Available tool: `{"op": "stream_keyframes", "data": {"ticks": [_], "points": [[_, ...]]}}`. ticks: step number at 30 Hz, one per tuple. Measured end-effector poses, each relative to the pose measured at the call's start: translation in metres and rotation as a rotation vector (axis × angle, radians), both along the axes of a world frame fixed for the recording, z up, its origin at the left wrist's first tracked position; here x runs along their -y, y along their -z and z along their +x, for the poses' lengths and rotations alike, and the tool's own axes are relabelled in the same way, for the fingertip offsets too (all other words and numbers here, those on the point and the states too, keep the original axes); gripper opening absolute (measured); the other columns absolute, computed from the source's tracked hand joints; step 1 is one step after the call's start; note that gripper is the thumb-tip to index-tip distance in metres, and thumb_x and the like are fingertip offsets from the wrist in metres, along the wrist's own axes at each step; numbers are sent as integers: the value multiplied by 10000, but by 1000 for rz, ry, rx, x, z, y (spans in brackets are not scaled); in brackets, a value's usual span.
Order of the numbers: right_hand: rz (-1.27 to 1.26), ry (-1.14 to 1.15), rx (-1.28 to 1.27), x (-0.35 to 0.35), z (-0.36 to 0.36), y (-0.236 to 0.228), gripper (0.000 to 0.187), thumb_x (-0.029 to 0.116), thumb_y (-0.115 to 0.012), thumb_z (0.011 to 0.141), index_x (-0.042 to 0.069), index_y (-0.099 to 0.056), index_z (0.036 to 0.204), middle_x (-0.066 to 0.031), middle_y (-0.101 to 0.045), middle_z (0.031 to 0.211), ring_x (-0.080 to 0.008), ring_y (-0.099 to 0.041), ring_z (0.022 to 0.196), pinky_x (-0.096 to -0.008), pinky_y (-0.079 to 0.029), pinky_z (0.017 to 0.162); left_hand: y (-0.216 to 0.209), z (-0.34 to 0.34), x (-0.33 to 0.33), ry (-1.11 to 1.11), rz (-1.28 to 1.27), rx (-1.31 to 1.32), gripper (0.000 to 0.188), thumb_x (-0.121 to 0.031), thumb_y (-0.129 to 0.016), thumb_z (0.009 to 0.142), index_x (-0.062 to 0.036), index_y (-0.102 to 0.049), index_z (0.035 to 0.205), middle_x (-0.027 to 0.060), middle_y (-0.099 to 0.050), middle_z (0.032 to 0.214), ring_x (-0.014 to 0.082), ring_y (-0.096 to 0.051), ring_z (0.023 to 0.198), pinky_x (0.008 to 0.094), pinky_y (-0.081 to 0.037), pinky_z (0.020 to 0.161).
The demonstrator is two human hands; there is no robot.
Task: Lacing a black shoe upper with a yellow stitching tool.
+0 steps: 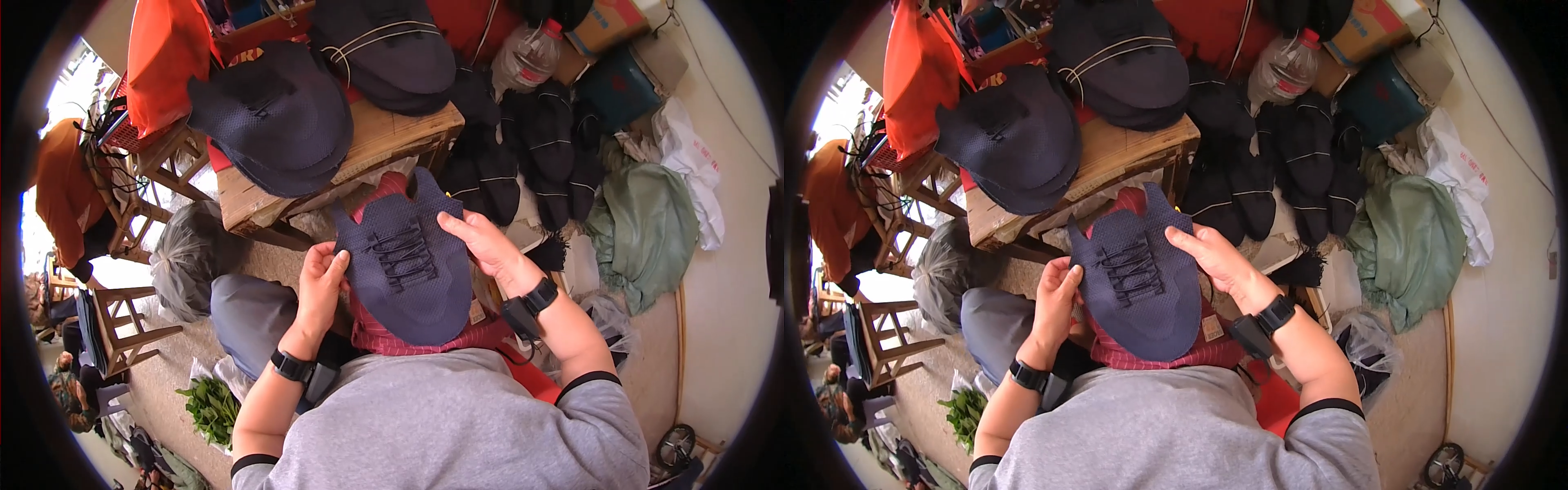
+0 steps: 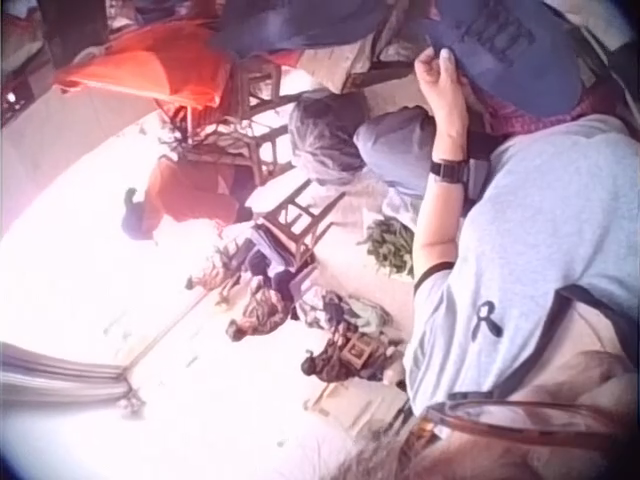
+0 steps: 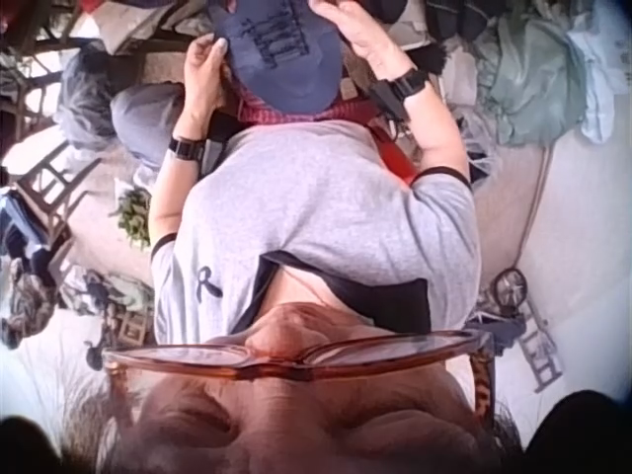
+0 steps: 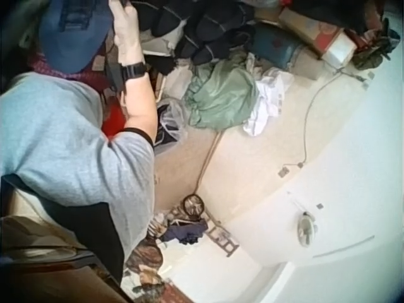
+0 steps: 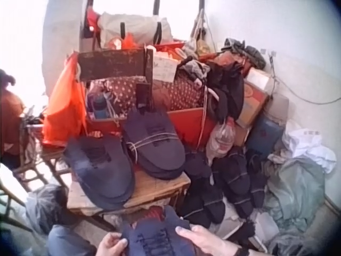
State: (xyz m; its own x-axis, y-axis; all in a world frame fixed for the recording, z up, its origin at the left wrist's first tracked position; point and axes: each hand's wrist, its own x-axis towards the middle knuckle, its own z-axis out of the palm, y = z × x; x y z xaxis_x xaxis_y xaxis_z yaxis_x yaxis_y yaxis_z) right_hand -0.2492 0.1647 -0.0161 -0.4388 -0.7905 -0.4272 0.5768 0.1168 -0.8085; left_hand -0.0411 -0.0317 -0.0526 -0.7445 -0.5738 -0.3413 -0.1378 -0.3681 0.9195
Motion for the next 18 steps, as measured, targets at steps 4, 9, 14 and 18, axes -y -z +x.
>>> {"op": "stream_keyframes", "data": {"ticks": [4,9,14,18], "points": [[33,-191,-104,-23,2,-8,549,342,-661,977,-45,-551,1349,-94,-637,1286,-167,-597,1159,-314,-449,1031,-5,7,-2,-68,102,-32,272,-168,-635,995,-14,-505,1179,-1,-603,808,73,-555,613,215,-465,574],[78,-262,-13,-40,24,-24,548,249,-721,939,-44,-538,1364,-99,-633,1301,-187,-586,1195,-332,-420,1076,-5,13,6,-28,190,-80,228,-146,-616,1003,-17,-529,1170,22,-617,835,104,-603,660,243,-506,613],[138,-257,-32,-37,30,-45,473,212,-717,939,-41,-586,1317,-90,-662,1246,-162,-612,1141,-323,-438,1048,-10,18,7,-44,230,-118,189,-137,-613,1003,-26,-546,1139,22,-629,859,104,-609,672,242,-512,625],[117,-245,-65,-21,34,-64,427,190,-712,938,-36,-615,1287,-79,-681,1212,-149,-627,1107,-307,-449,1021,-22,23,13,-77,216,-181,172,-136,-613,1002,-33,-550,1124,16,-633,876,101,-607,667,236,-509,630]]}}
